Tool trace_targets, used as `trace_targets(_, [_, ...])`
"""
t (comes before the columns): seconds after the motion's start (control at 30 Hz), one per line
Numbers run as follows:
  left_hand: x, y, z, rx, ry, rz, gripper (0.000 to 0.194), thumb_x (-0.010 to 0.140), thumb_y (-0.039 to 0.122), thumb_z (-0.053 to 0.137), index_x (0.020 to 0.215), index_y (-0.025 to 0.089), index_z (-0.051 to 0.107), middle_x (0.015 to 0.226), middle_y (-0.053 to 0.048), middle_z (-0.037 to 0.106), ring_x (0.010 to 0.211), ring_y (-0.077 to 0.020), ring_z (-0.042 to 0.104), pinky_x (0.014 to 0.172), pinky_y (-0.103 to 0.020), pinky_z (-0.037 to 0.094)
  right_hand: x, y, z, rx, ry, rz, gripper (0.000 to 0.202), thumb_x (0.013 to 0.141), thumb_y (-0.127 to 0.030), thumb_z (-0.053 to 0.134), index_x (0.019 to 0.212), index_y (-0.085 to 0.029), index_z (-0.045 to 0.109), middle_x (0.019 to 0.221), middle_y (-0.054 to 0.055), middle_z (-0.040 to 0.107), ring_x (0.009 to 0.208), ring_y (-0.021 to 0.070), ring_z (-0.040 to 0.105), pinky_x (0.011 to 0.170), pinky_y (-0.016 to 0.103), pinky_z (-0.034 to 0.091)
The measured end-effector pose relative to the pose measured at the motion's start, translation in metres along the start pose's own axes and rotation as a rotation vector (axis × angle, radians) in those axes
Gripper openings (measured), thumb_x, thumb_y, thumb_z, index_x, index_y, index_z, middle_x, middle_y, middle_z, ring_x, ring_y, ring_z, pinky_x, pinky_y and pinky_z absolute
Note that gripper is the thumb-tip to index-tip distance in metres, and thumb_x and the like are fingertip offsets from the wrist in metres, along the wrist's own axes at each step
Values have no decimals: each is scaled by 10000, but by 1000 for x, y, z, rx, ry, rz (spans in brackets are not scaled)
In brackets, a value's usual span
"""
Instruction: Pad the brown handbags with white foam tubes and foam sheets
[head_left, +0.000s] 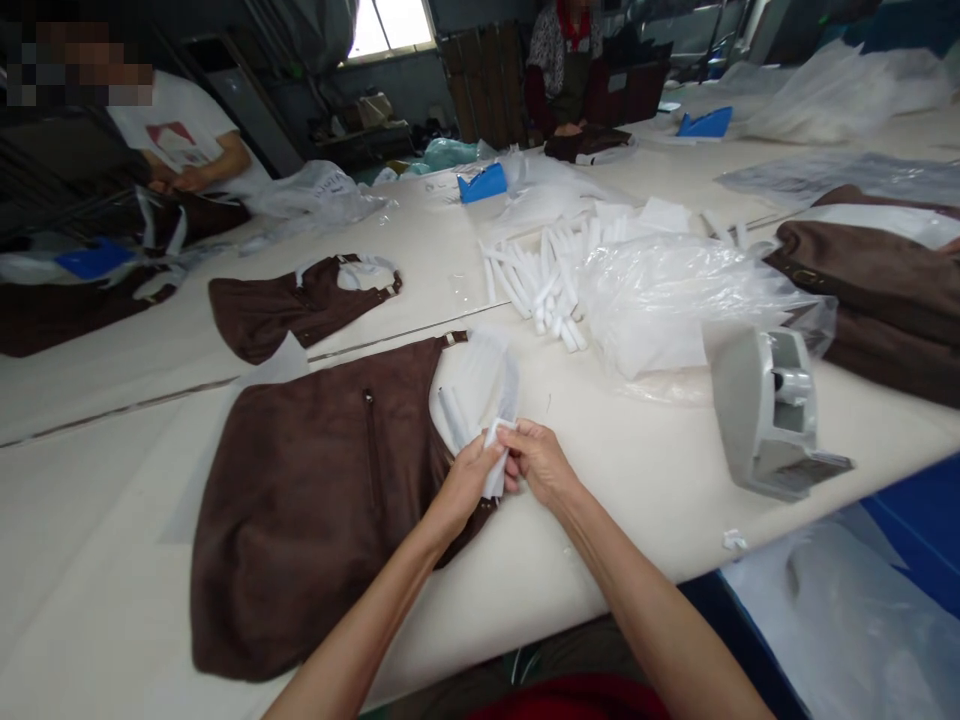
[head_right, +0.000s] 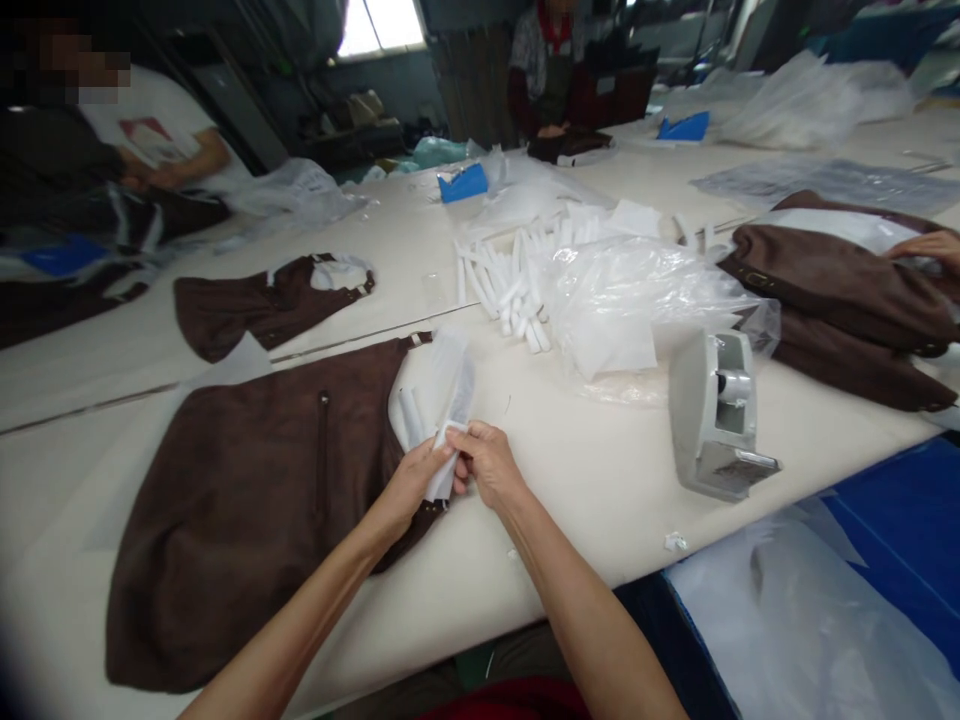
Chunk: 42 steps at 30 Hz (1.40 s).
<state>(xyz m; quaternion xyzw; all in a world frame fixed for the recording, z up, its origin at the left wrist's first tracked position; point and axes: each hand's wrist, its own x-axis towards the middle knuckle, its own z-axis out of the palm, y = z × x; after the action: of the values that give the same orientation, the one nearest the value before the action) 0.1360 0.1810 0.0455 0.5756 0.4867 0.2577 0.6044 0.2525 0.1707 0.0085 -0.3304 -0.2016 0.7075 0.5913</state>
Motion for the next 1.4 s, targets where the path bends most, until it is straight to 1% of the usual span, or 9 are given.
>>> trace_targets(0.13, [-7,0,-10,25,-36,15,420,774,510,631,969,139,643,884,-82,704,830,-224,658,781,-303,508,-3,-1,2,32,43,-7,514,588,-556,831,802,-137,624,442,-86,414,358,38,243,327,177,181])
trace_targets(0.27, [-15,-3,-12,242,31,55,468,818,511,602,1119,153,629,1017,-100,698,1019,-275,622,918,-360,470,-4,1,2,54,87,-44,513,557,-542,847,769,-130,628,621,5,603,492,84,490,446,207,413])
trace_targets(0.53, [-16,-2,5,292,157,10,481,796,611,485,946,161,566,674,-10,592,593,-195,562,600,-305,449,-1,3,10,-20,58,-44,534,580,-641,771,733,-176,557,506,-41,530,351,104,418,326,231,317])
trace_targets(0.63, [-12,-1,3,376,194,7,493,746,673,482,836,193,547,651,-11,602,591,-204,570,609,-308,457,-12,-3,2,-125,77,-93,508,572,-588,795,777,-161,613,609,-8,607,483,117,526,453,237,427])
trace_targets(0.77, [-4,-1,0,454,192,-55,517,655,709,468,813,224,544,654,-23,645,619,-240,613,631,-320,481,-72,-39,-36,-361,331,-274,379,664,-467,766,900,-180,695,824,23,695,734,146,629,703,267,496])
trace_targets(0.9, [-2,-6,0,513,163,-79,407,700,646,440,808,264,527,692,9,679,698,-254,658,707,-322,476,-160,-115,-83,-661,761,-579,278,787,-468,681,835,-195,710,735,26,663,689,169,590,689,302,473])
trace_targets(1.0, [0,-10,-1,511,135,-95,330,719,607,443,794,290,501,711,38,692,743,-263,674,748,-333,466,-196,-167,-114,-904,1037,-711,290,796,-480,647,844,-203,721,819,48,668,815,209,578,767,326,443])
trace_targets(1.17, [5,-11,-3,481,109,-136,337,760,626,381,807,310,490,725,48,700,778,-271,676,794,-351,449,-191,-199,-141,-979,1031,-471,330,648,-516,717,626,-188,684,733,51,667,838,246,572,788,346,418])
trace_targets(1.4, [11,-21,-8,458,61,-79,307,752,618,419,801,323,487,710,63,701,774,-277,679,798,-363,458,-165,-196,-129,-782,981,-329,346,572,-472,755,596,-139,668,519,24,573,586,163,508,591,283,324])
